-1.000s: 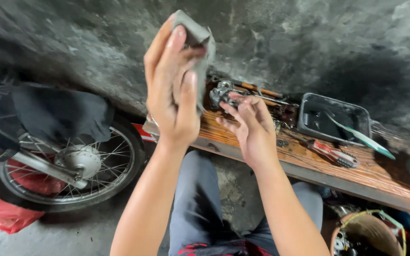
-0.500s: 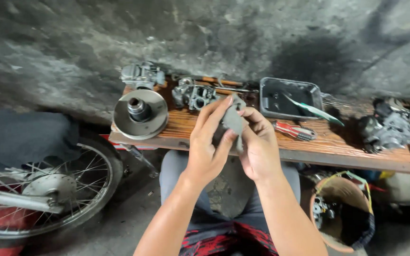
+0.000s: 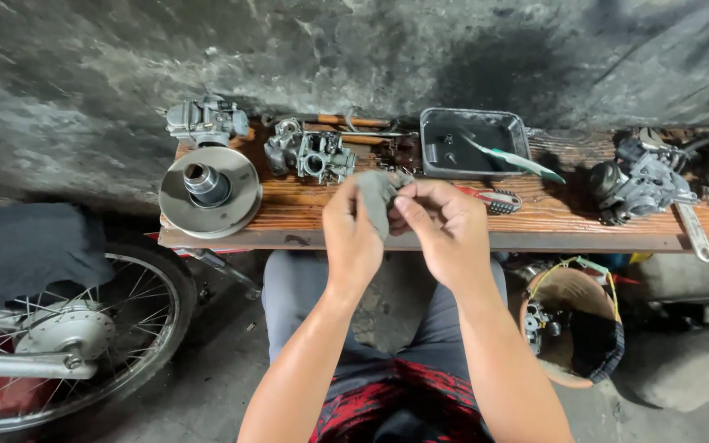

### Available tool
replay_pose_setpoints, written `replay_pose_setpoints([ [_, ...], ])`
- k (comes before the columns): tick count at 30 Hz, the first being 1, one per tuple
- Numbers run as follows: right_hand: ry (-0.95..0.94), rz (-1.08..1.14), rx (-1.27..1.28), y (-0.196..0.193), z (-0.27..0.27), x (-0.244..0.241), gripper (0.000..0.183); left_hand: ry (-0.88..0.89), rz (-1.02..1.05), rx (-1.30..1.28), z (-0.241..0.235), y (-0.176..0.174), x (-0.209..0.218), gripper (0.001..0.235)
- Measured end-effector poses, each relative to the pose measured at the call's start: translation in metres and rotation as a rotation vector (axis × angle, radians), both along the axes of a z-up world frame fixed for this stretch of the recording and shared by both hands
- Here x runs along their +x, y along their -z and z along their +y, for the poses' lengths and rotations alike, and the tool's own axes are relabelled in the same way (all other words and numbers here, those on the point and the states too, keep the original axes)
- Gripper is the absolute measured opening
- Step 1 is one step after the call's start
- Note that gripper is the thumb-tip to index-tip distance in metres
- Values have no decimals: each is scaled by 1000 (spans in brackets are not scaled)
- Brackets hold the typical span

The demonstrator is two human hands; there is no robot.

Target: The person scrubs a small metal part with a toothbrush over a tray, then wipes the part with a cloth. They then pick up a carburetor body and wipe it thoroughly with the cloth, turning it to clean multiple sides.

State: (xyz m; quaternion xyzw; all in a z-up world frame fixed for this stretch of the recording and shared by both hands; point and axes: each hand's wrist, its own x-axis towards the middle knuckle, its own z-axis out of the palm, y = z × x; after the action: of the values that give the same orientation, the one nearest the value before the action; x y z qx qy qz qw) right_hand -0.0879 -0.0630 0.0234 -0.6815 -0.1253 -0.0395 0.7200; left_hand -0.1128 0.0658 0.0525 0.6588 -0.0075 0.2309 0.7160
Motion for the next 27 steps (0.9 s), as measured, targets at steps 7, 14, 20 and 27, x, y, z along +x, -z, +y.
replay_pose_setpoints([
  [7,75,-17,134,3,-14,0,7,114,-30,-222,-4,25,5,23],
  [14,120,-58,-175,-1,-17,-12,4,26,-78,156,-10,40,8,7],
  [20,87,-37,24,3,-17,-17,6,16,-109,-165,-14,34,7,30],
  [27,106,-57,78,2,-32,-13,7,229,-80,-69,-16,42,-3,23],
])
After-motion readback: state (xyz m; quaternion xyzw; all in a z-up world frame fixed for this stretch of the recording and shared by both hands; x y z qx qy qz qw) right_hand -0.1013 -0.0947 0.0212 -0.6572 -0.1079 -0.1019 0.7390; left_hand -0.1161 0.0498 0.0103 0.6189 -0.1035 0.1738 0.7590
